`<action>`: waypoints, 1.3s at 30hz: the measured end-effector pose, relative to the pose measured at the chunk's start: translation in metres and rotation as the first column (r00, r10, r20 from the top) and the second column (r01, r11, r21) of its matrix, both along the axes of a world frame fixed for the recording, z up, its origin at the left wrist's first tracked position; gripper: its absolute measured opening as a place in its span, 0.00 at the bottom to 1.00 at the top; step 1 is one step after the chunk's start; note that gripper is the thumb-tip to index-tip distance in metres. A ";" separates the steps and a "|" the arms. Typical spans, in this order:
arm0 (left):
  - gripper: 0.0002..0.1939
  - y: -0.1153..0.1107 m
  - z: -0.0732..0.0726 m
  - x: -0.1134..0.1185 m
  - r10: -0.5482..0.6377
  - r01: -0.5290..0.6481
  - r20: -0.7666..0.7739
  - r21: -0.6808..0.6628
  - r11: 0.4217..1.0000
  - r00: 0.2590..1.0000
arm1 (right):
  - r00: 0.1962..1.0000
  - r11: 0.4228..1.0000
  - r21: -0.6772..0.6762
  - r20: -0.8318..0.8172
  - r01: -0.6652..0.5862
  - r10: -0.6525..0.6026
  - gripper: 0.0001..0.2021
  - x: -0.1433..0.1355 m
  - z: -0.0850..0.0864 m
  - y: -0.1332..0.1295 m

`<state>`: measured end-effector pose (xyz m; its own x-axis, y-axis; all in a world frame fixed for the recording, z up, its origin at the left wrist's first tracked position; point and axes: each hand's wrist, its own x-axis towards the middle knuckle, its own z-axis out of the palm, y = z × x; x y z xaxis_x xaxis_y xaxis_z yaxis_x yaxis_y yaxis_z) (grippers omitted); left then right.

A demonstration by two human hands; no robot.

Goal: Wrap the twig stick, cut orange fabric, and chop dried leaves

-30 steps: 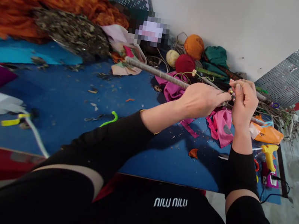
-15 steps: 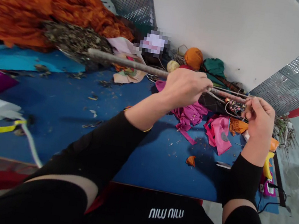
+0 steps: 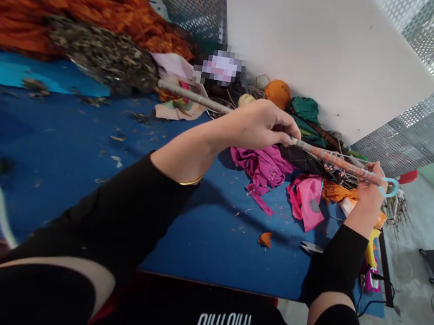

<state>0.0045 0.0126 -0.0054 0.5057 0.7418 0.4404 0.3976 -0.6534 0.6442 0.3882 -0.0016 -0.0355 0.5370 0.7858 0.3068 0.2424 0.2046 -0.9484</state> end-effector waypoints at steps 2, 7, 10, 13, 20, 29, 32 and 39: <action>0.14 -0.004 0.001 0.003 -0.015 0.020 0.098 -0.045 0.999 0.995 | 0.979 0.987 -0.089 0.166 0.133 -0.117 0.14 -0.004 -0.005 0.004; 0.13 -0.012 -0.003 0.022 0.030 0.001 0.307 -0.103 0.995 0.951 | 0.823 0.977 0.052 0.532 0.205 -0.201 0.09 -0.037 -0.007 0.003; 0.12 -0.015 -0.009 0.035 0.023 0.030 0.372 -0.135 0.990 0.928 | 0.789 0.979 0.121 0.611 -0.165 0.058 0.16 -0.081 -0.009 -0.005; 0.12 -0.016 -0.012 0.043 0.009 0.065 0.401 -0.170 0.983 0.916 | 0.773 0.864 0.078 0.490 -0.498 0.402 0.20 -0.129 -0.012 -0.021; 0.11 -0.016 -0.015 0.048 0.060 0.035 0.452 -0.198 0.979 0.890 | 0.823 0.869 0.362 0.562 -0.338 0.086 0.18 -0.169 -0.006 -0.060; 0.11 -0.020 -0.026 0.062 0.106 -0.055 0.314 -0.165 0.985 0.943 | 0.862 0.649 0.579 0.226 -0.494 0.454 0.19 -0.188 -0.007 -0.057; 0.16 -0.025 -0.027 0.066 0.163 -0.107 0.287 -0.201 0.974 0.944 | 0.906 0.803 0.423 0.257 -0.419 0.337 0.19 -0.189 -0.007 -0.074; 0.09 -0.038 -0.017 0.066 0.230 -0.200 0.146 -0.193 0.960 0.962 | 0.835 0.831 0.385 0.527 -0.401 0.159 0.17 -0.190 -0.010 -0.089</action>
